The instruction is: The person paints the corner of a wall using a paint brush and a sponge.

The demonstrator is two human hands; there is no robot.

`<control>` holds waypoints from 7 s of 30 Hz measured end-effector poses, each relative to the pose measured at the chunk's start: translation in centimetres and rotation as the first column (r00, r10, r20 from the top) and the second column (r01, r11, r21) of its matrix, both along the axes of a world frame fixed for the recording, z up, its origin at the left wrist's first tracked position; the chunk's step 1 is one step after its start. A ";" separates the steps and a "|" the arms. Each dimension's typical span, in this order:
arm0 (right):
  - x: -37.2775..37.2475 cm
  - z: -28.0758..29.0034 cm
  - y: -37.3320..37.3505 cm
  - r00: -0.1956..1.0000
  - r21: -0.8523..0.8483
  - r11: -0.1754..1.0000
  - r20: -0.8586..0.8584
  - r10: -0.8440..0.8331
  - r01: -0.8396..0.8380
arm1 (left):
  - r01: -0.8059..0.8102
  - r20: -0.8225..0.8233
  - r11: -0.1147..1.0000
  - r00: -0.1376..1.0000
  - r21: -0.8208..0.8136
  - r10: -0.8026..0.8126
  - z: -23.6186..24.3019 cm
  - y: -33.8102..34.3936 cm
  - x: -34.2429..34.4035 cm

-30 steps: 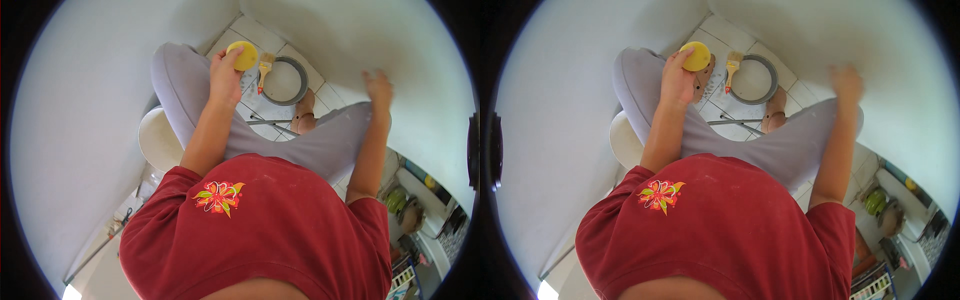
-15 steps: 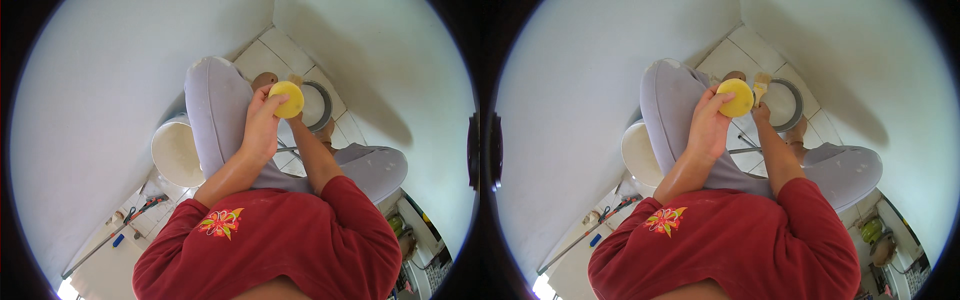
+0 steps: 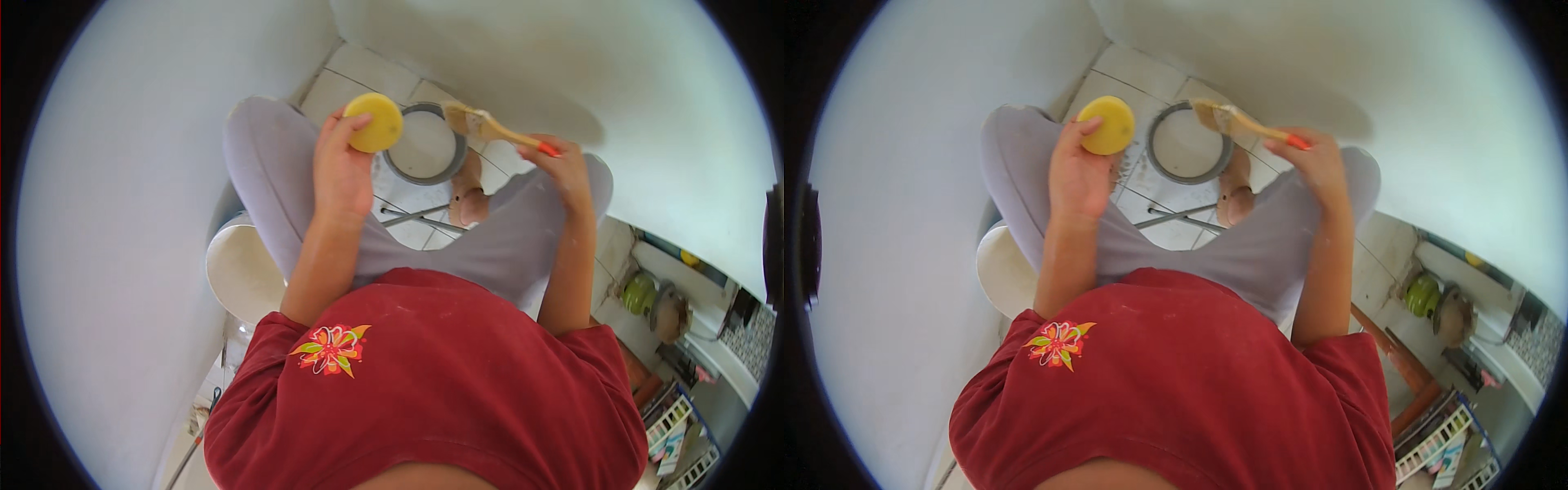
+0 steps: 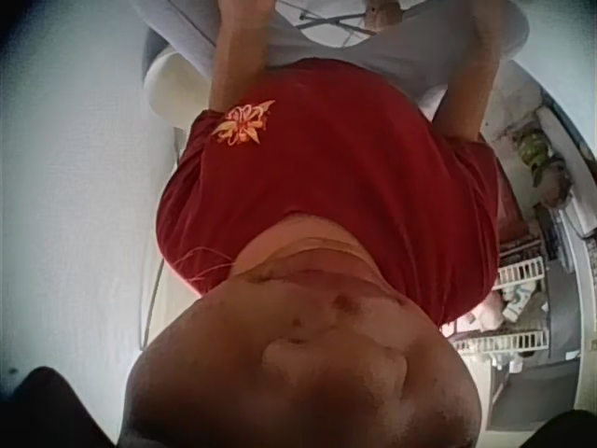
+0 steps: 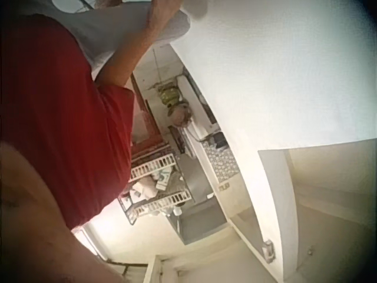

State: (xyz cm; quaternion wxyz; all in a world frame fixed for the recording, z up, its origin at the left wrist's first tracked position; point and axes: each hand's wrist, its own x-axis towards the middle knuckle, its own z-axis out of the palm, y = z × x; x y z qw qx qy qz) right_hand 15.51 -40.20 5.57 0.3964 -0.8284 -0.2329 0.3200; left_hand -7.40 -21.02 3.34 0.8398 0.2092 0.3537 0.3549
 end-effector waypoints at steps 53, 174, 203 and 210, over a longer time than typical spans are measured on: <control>-8.0 -5.7 -26.0 0.966 -0.089 0.987 0.232 -0.113 0.136 | 0.169 -0.125 0.984 0.979 0.048 -0.162 -3.1 -1.6 0.6; -3.0 -1.7 -8.6 0.862 0.844 0.419 -0.095 -0.497 0.335 | 0.413 -0.508 0.884 0.822 0.218 -0.259 -6.5 -3.2 3.4; -8.0 0.1 -3.5 0.992 0.369 0.923 -0.100 -0.079 0.111 | 0.427 -0.460 0.885 0.834 0.186 -0.306 -5.9 -3.9 3.7; -8.0 -0.7 -1.6 0.967 0.269 0.944 -0.215 -0.135 0.192 | 0.305 -0.540 0.891 0.838 0.335 -0.084 -8.4 -2.5 3.3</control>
